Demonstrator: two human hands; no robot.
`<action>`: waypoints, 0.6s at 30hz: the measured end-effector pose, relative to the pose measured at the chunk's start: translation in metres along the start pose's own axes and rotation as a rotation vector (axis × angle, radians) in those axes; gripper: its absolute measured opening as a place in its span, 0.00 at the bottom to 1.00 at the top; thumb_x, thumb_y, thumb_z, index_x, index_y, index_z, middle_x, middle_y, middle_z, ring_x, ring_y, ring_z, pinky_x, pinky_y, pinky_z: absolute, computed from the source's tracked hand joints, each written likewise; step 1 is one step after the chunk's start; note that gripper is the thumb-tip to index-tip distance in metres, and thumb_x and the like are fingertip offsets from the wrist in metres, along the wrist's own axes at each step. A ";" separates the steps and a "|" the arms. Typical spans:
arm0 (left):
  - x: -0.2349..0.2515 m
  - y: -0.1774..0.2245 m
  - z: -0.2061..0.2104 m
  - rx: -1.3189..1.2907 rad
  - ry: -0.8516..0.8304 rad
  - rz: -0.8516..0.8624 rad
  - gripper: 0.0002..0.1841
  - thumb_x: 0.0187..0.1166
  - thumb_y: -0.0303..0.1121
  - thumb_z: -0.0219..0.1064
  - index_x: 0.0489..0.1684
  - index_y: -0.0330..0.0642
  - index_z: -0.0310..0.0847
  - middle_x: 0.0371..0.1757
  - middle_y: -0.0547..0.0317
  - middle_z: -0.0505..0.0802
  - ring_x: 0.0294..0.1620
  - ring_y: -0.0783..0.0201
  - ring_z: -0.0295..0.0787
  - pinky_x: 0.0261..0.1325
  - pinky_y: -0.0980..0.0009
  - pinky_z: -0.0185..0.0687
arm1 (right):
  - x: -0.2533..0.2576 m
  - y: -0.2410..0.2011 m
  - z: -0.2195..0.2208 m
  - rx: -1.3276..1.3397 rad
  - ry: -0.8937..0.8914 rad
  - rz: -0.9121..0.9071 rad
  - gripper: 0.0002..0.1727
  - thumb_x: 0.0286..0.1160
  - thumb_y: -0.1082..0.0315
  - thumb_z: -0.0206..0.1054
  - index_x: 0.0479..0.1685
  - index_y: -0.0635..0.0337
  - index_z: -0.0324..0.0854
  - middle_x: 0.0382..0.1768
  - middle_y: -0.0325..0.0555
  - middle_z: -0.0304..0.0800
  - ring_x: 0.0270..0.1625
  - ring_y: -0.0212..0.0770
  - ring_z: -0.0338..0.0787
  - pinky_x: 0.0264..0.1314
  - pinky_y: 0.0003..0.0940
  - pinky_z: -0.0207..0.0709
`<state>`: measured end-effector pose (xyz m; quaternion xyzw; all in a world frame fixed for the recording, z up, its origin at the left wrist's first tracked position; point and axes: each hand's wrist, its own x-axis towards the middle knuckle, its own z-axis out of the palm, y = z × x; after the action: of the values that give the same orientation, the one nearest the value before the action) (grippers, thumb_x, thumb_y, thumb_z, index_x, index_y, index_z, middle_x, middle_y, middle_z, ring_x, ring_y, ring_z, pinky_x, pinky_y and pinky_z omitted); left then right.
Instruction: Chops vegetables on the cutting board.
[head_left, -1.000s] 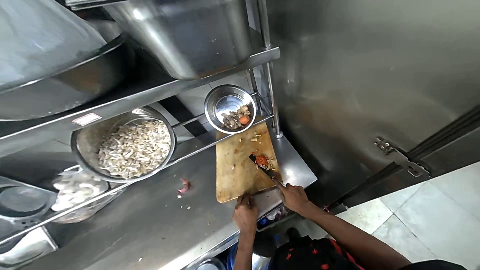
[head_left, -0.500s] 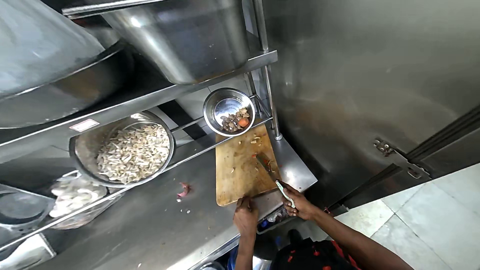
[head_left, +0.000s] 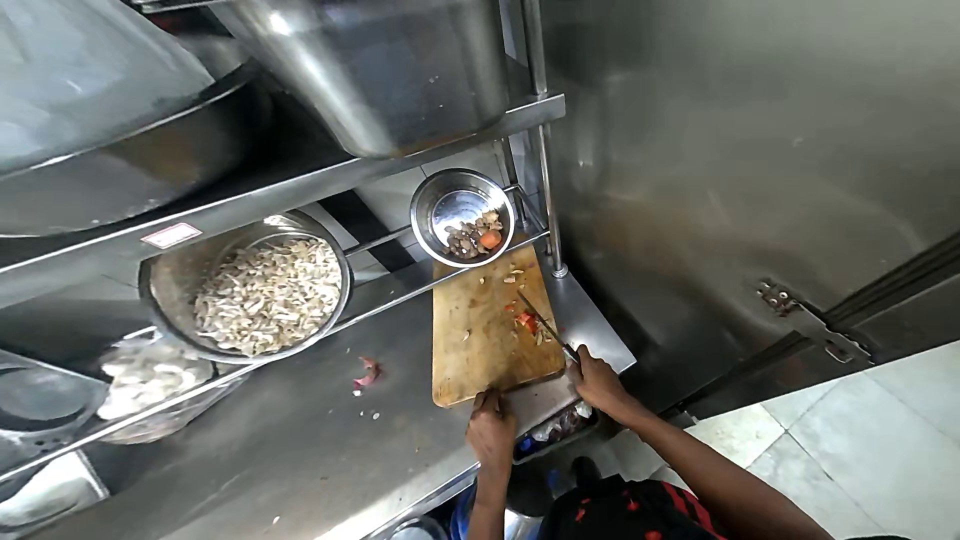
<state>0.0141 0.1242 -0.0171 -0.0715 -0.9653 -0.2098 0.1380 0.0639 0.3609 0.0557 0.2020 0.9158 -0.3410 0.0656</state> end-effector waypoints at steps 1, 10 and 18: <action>0.000 0.000 0.000 0.006 0.002 -0.003 0.11 0.79 0.39 0.66 0.48 0.54 0.95 0.52 0.58 0.95 0.43 0.54 0.96 0.37 0.47 0.91 | 0.000 -0.003 0.000 -0.071 0.020 -0.016 0.23 0.91 0.45 0.51 0.67 0.51 0.71 0.34 0.52 0.89 0.40 0.57 0.93 0.40 0.57 0.86; 0.004 0.005 -0.004 0.011 -0.001 -0.006 0.10 0.76 0.39 0.68 0.45 0.53 0.95 0.47 0.58 0.95 0.39 0.54 0.95 0.33 0.47 0.90 | 0.004 -0.025 0.000 -0.268 0.004 -0.045 0.23 0.90 0.52 0.54 0.76 0.52 0.68 0.41 0.53 0.92 0.45 0.57 0.94 0.43 0.55 0.87; 0.112 0.034 -0.018 -0.158 -0.099 0.316 0.24 0.87 0.30 0.57 0.83 0.40 0.72 0.84 0.46 0.78 0.85 0.44 0.71 0.84 0.42 0.67 | 0.011 -0.033 -0.010 -0.258 0.031 -0.077 0.24 0.91 0.49 0.53 0.77 0.52 0.69 0.41 0.55 0.91 0.45 0.59 0.93 0.43 0.58 0.86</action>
<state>-0.0818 0.1565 0.0450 -0.2432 -0.9282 -0.2570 0.1154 0.0409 0.3483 0.0798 0.1618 0.9600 -0.2196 0.0636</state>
